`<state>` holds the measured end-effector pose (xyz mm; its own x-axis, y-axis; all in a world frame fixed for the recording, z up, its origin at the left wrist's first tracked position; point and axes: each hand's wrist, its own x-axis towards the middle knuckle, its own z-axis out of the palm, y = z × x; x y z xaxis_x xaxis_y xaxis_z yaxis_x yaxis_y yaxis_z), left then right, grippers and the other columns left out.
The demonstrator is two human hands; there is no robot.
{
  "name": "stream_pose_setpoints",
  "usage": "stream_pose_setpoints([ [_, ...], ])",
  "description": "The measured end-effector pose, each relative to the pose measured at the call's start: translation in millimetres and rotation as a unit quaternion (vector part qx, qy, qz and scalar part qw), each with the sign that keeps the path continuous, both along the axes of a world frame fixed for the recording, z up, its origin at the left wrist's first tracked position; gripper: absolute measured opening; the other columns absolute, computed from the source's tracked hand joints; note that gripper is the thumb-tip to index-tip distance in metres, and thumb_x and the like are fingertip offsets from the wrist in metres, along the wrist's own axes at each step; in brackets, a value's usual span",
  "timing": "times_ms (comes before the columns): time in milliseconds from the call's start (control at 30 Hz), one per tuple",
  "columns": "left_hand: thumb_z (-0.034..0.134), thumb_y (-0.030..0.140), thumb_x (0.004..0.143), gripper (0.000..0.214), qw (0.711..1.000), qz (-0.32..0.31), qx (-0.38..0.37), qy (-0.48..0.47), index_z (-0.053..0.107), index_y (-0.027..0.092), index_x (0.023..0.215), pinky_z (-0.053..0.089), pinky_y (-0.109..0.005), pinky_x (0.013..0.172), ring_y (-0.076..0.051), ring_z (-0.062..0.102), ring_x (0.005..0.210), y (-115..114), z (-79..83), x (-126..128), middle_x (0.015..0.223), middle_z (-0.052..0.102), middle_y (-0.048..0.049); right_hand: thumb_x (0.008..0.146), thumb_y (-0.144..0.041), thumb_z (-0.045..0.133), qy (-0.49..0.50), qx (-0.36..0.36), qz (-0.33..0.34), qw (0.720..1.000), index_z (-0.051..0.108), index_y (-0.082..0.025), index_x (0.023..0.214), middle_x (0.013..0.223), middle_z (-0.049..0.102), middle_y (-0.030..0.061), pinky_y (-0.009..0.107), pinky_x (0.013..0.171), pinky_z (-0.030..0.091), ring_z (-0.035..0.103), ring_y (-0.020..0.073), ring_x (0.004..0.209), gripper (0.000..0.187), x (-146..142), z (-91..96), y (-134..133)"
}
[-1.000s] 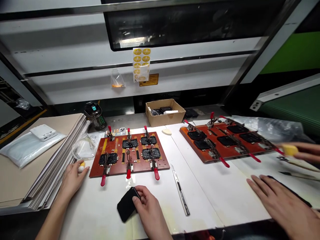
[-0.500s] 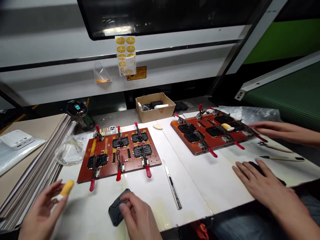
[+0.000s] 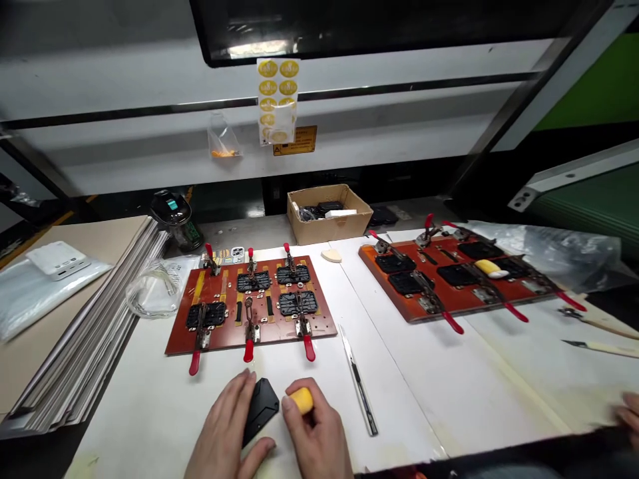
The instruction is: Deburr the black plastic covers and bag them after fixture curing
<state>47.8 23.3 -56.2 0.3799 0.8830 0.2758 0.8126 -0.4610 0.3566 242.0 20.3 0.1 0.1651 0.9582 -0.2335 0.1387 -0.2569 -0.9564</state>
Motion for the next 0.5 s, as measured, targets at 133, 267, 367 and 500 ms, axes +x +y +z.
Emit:
stream_pose_setpoints([
  [133,0.068,0.034,0.089,0.069,0.997,-0.052,0.049,0.019,0.042,0.017,0.150,0.062,-0.042,0.094,-0.031,0.068,0.118,5,-12.9,11,0.137,0.067,-0.0120,0.086,-0.070,0.058,0.005,-0.001,-0.033,0.999,0.059,-0.021,0.088,0.066,0.040,-0.0043,0.026,0.057,0.031,0.035,0.0140,0.060,0.049,4,-17.2,-4],
  [267,0.065,0.034,0.091,0.057,0.975,0.040,-0.060,-0.209,0.049,0.027,0.145,0.057,-0.042,0.102,-0.028,0.066,0.120,-5,-14.0,12,0.134,0.068,-0.0099,0.089,-0.072,0.052,0.015,0.017,-0.031,0.999,0.056,-0.021,0.082,0.064,0.035,-0.0051,0.026,0.055,0.027,0.031,0.0130,0.058,0.052,7,-23.3,-6],
  [367,0.070,0.052,0.086,0.065,0.842,0.085,-0.279,-0.453,0.053,0.025,0.143,0.059,-0.037,0.094,-0.028,0.069,0.113,-11,-1.2,7,0.132,0.066,-0.0139,0.090,-0.071,0.051,0.021,0.018,0.001,1.000,0.052,-0.021,0.077,0.062,0.032,-0.0057,0.026,0.055,0.026,0.031,0.0123,0.057,0.052,7,-21.9,-7],
  [500,0.090,0.059,0.061,0.087,0.597,0.111,-0.472,-0.640,0.061,0.024,0.135,0.058,-0.036,0.086,-0.027,0.072,0.096,-14,22.1,3,0.125,0.066,-0.0143,0.092,-0.067,0.052,0.081,0.043,0.054,0.994,0.053,-0.021,0.081,0.066,0.049,-0.0019,0.025,0.058,0.037,0.046,0.0139,0.059,0.047,-10,-19.1,-10],
])
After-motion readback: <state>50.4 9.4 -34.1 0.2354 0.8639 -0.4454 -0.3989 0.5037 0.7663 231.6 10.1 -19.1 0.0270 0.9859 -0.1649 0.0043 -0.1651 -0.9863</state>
